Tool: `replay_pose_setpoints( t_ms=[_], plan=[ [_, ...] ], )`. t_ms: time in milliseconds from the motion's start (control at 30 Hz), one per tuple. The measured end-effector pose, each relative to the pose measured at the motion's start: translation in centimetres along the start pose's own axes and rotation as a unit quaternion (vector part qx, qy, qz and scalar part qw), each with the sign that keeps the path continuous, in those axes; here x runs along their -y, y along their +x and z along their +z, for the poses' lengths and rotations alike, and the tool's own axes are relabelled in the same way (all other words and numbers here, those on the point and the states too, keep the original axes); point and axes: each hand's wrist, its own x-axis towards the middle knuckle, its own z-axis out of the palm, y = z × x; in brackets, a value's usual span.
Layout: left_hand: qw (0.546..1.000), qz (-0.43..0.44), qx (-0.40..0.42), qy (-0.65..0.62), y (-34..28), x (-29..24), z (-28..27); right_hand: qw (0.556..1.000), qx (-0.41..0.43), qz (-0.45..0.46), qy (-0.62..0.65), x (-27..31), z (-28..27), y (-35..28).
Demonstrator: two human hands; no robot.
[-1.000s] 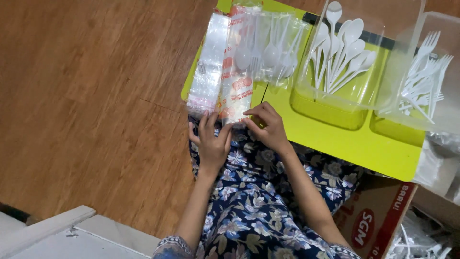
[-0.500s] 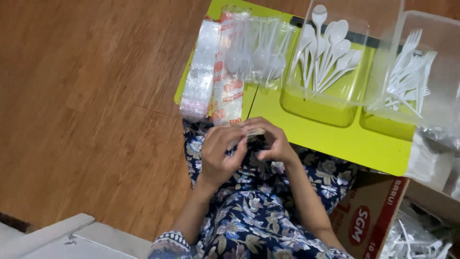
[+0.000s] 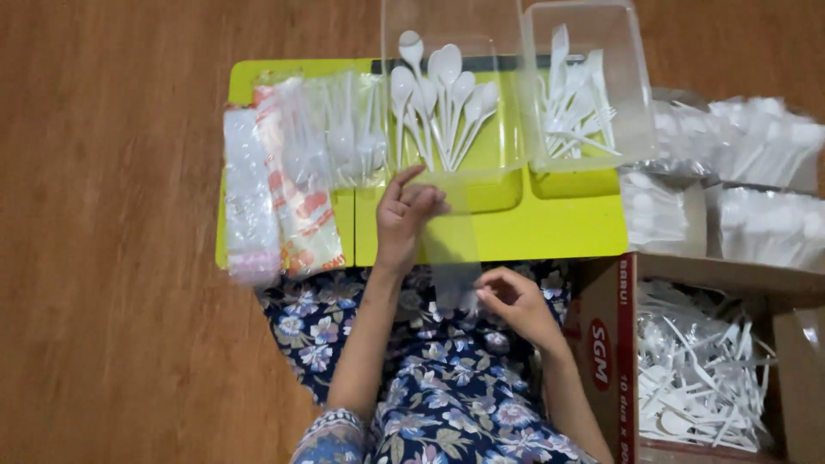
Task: Individually wrapping plastic spoons and forks into small plastic bags at a small table.
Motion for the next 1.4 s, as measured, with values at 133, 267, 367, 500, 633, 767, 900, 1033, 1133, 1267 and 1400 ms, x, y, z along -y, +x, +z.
replay_pose_setpoints(
  t_ms=[133, 267, 367, 500, 633, 767, 900, 1033, 1133, 1267, 1400],
  plan=[
    [0.996, -0.061, 0.045, 0.05, 0.4, 6.0, -0.2, 0.995, -0.071, -0.004, -0.069, 2.0, -5.1, 0.2],
    [0.984, -0.094, 0.087, 0.121, 0.4, 8.0, 0.3, 0.949, -0.244, -0.128, -0.153, 3.5, -9.9, 4.8],
    [0.981, -0.094, 0.089, 0.143, 0.6, 8.1, 0.0, 0.883, -0.296, -0.257, -0.258, 6.0, -12.4, 12.5],
    [0.986, -0.144, 0.058, 0.066, 1.2, 7.0, -0.2, 0.846, -0.137, -0.11, -0.503, 8.9, -14.4, 21.1],
    [0.987, -0.154, 0.034, 0.013, 1.2, 6.7, -0.3, 0.834, -0.048, -0.03, -0.549, 7.7, -14.2, 24.4],
    [0.985, -0.157, 0.065, 0.023, 1.0, 6.6, -0.2, 0.849, -0.08, -0.078, -0.517, 7.2, -14.4, 23.6],
    [0.97, -0.199, 0.106, 0.087, 1.0, 4.7, 0.3, 0.882, -0.185, -0.241, -0.359, 9.8, -13.8, 20.6],
    [0.969, -0.206, 0.112, 0.081, 1.1, 5.2, 0.2, 0.836, -0.262, -0.419, -0.237, 13.2, -11.2, 16.4],
    [0.986, -0.133, 0.09, 0.037, 0.6, 6.3, -0.2, 0.827, -0.254, -0.501, -0.005, 12.4, -8.5, 14.1],
    [0.988, -0.123, 0.088, 0.03, 0.7, 6.8, -0.6, 0.864, -0.163, -0.471, 0.067, 12.2, -5.2, 12.0],
    [0.988, -0.117, 0.09, 0.046, 0.6, 7.3, -1.1, 0.877, -0.142, -0.454, 0.072, 11.9, -4.0, 11.9]
  ],
)
